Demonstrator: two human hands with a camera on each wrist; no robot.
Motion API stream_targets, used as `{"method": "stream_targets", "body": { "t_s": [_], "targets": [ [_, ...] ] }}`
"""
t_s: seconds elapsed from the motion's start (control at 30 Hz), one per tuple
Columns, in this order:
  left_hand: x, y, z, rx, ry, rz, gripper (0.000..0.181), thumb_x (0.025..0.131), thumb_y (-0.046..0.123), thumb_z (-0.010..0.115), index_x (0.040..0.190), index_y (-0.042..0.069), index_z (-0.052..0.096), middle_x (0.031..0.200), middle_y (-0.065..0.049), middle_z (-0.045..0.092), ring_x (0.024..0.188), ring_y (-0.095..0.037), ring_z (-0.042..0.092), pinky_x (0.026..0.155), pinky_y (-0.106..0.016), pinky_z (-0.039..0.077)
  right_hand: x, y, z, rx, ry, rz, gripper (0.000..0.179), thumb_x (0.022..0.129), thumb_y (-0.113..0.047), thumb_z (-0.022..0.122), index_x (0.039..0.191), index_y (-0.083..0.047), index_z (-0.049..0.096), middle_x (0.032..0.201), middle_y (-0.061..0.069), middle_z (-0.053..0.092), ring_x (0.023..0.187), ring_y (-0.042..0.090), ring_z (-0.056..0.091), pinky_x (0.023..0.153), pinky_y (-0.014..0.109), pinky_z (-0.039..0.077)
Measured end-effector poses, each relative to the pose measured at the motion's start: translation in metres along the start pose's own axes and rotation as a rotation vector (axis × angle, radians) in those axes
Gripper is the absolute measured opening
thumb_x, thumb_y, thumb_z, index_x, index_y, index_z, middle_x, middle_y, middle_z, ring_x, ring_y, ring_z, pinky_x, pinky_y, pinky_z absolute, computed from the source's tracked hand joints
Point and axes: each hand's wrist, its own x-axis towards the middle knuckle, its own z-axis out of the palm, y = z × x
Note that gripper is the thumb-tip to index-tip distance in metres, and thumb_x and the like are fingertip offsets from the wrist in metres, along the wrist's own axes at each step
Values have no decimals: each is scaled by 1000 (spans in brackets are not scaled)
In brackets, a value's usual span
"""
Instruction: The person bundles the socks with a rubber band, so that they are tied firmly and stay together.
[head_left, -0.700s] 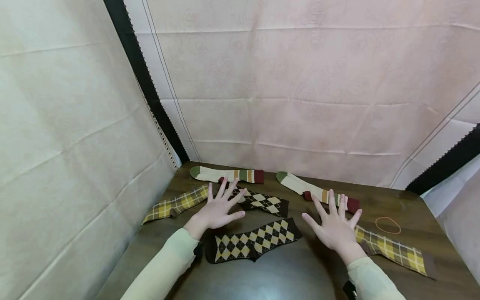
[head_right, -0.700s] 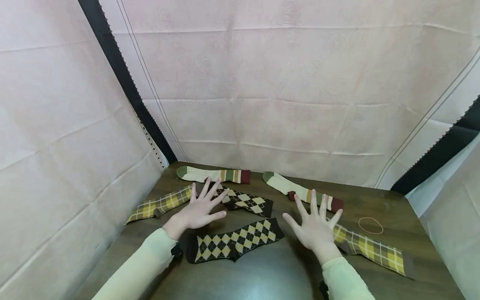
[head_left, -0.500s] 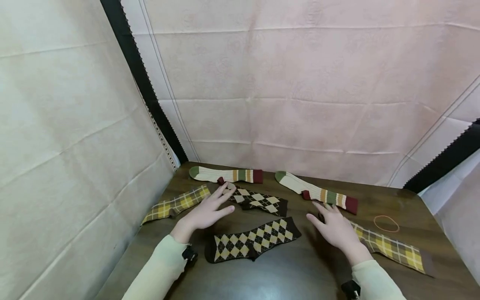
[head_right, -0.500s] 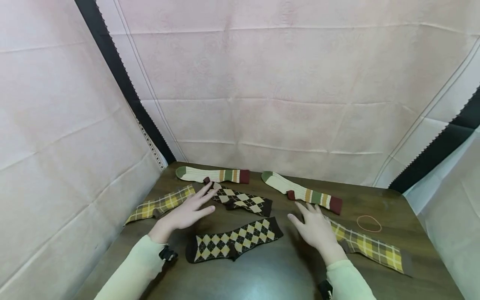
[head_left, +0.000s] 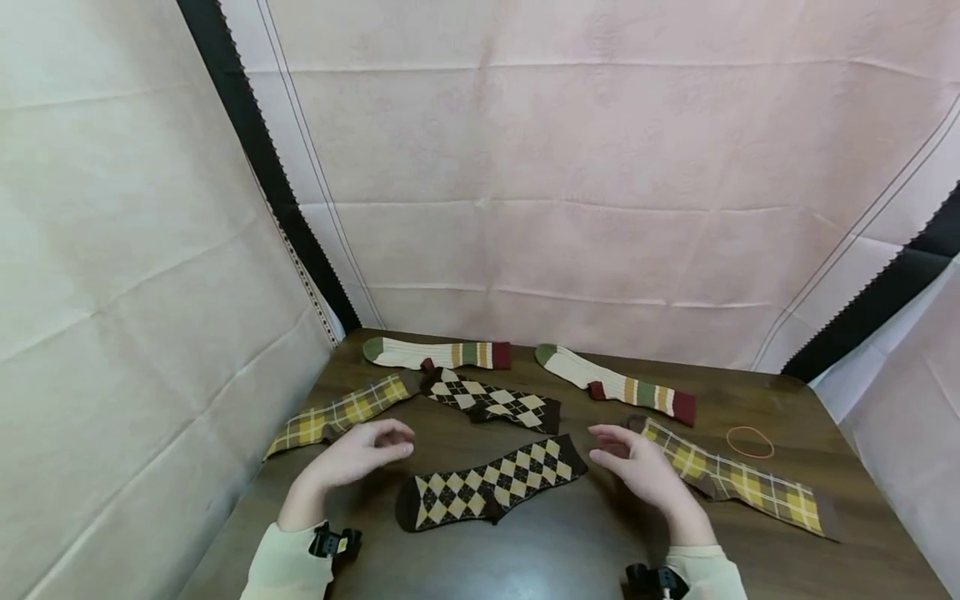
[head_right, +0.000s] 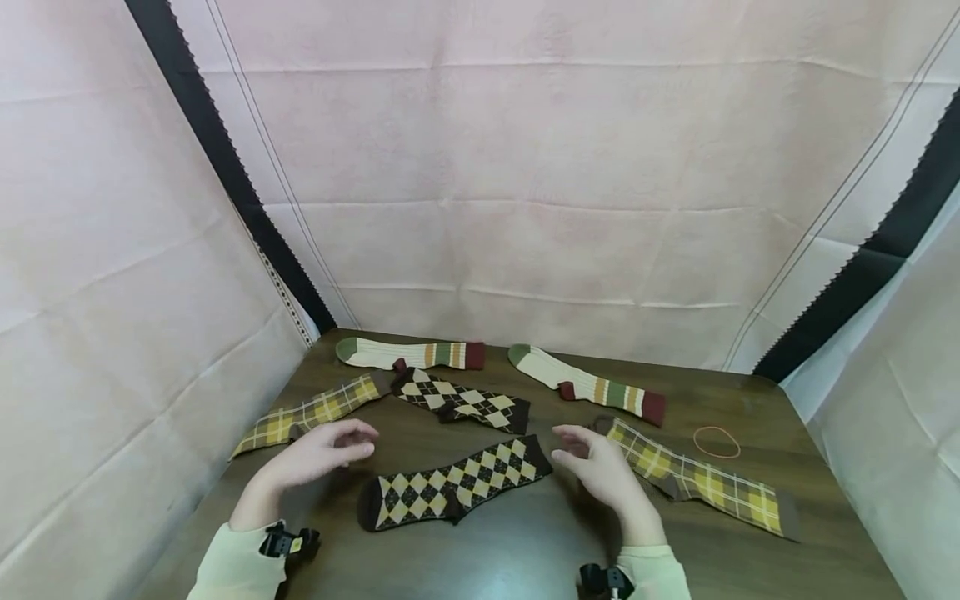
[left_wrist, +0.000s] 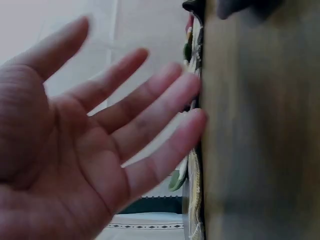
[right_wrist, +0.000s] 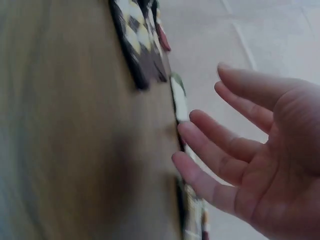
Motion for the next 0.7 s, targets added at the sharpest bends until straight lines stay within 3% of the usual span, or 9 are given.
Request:
{"method": "stream_targets", "body": {
  "t_s": [0.17,0.43,0.53,0.7],
  "targets": [
    [-8,-7,1,-61,-129,-21,32,102,24,75,124,2,68,95,-6,67,74,-25,64,61,-36,56,5,1,21,27,-40,14,37,101,-15,77,137,-10,71,134,15,70,114,31,69,91,48,58],
    [-8,-11,7,-96,-252,-20,27,96,19,82,116,7,70,85,-6,67,61,-16,60,55,-32,53,14,-3,36,-65,12,29,34,97,-7,79,130,-13,76,128,13,72,105,29,70,87,50,58],
    [-7,-10,9,-93,-281,0,25,93,16,85,113,8,72,83,-6,67,59,-13,58,54,-29,51,16,-5,39,-98,19,32,33,95,-6,80,128,-13,77,126,12,72,103,29,70,87,51,58],
    [-5,-7,10,-35,-270,28,25,88,16,89,108,11,75,80,-3,67,63,-12,59,58,-27,49,17,-6,44,-130,38,25,32,93,-3,80,124,-12,78,120,11,72,99,28,69,86,52,57]
  ]
}}
